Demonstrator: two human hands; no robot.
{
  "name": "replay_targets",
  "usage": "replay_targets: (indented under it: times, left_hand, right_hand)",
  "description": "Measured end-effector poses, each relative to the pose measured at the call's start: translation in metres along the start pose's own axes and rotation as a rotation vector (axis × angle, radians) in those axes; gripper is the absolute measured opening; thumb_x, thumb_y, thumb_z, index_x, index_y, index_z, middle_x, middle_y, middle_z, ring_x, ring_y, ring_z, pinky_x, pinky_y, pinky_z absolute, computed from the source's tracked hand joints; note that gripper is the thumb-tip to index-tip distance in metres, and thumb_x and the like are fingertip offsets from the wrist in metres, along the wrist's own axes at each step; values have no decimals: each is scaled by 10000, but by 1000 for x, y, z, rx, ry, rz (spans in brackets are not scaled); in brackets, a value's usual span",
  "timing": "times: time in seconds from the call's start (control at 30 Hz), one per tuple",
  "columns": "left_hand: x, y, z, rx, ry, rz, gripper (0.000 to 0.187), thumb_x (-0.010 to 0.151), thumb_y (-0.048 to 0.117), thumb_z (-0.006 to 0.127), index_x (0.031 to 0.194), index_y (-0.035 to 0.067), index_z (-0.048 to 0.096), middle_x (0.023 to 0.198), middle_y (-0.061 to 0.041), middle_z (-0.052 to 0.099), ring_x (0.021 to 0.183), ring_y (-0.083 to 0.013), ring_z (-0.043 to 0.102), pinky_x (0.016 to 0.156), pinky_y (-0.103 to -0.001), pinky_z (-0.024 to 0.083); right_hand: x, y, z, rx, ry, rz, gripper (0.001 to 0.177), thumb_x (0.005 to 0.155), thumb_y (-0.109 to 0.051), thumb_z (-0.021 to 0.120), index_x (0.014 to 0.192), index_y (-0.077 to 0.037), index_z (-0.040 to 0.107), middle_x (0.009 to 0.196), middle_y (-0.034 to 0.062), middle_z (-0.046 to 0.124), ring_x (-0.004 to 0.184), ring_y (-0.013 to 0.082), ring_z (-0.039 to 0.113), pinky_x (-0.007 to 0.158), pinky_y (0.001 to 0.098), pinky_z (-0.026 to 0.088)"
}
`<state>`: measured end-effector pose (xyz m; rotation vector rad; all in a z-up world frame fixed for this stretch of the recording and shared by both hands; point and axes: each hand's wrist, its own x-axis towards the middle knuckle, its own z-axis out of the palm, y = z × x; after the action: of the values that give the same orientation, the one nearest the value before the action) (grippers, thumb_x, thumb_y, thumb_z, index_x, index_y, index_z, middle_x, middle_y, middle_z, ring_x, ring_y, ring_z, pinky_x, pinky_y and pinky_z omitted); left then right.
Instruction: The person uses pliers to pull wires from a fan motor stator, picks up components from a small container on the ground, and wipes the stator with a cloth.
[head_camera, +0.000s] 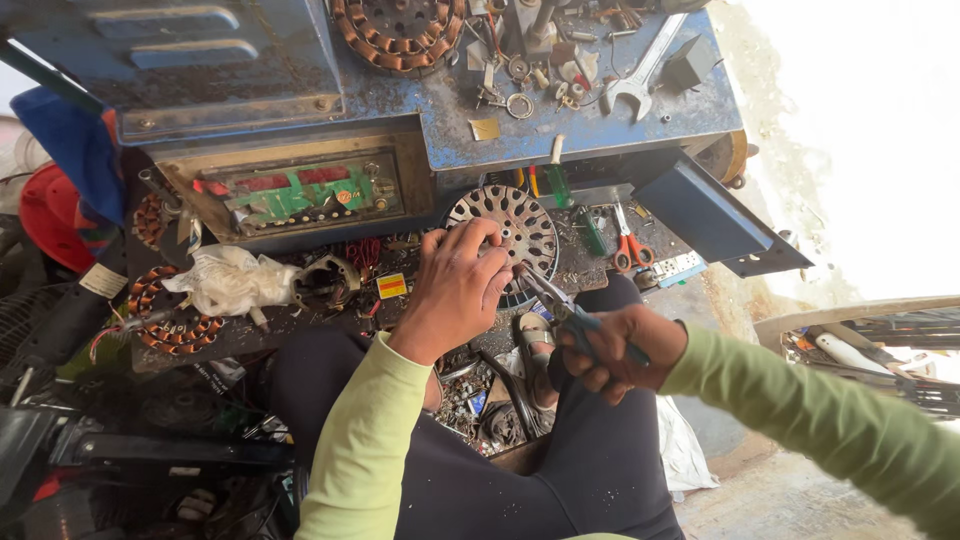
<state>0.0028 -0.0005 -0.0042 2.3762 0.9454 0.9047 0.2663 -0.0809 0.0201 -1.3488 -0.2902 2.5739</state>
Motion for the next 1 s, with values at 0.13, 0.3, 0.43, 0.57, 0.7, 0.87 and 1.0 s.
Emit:
replay_targets:
  times: [0.13,0.3,0.43,0.57,0.7,0.87,1.0]
  left_hand:
    - [0,0,1,-19,-2,-21,102,910,162,686,953,72,664,1132,-66,549,1113,-260,576,967,-496,340]
    - [1,-1,-1,-25,0,-10,109,895,142,686,954,58,650,1160,-90,550,1159,-277,571,962,-503,346]
    - [4,1,-3,-41,-18,-26,96,894,138,697,932,64,648,1147,-95,552,1157,-273,572,958,-512,344]
    - [4,5,-6,-14,5,-3,106,871,128,701,939,67,647,1144,-93,550,1157,-278,577,939,-500,351]
    - [3,8,-3,24,23,10,109,877,134,701,952,72,652,1138,-84,544,1129,-281,581,920,-497,355]
    - [1,7,0,43,1,-7,102,892,131,690,949,64,639,1130,-83,540,1100,-268,588,916,-497,357]
    - [-2,5,1,54,27,22,98,905,136,684,959,67,640,1139,-81,538,1100,-268,589,913,-493,355]
  right_hand:
    - [1,-9,0,2,33,28,469,614,-102,524,1081,-139,511,864,40,492,691,180,499,563,340,406]
    - [19,13,-9,-40,131,-142,447,662,-24,516,1099,-119,506,860,30,486,676,144,467,510,285,370]
    - [34,27,-18,-81,134,-220,634,611,76,513,1214,-123,514,858,20,477,694,121,476,536,258,391]
    - [48,46,-13,-174,221,-435,738,678,27,513,1395,-146,484,866,2,503,663,91,462,526,208,346]
    - [48,48,-12,-389,319,-548,582,742,-9,544,1324,-25,568,864,-19,525,652,82,469,540,230,377]
    - [7,22,9,-1035,536,-932,458,818,-83,648,1270,-6,656,873,112,710,738,214,666,652,330,532]
    - [-10,12,51,-1507,877,-977,497,868,-108,672,1363,-78,634,852,175,711,690,360,672,637,466,523]
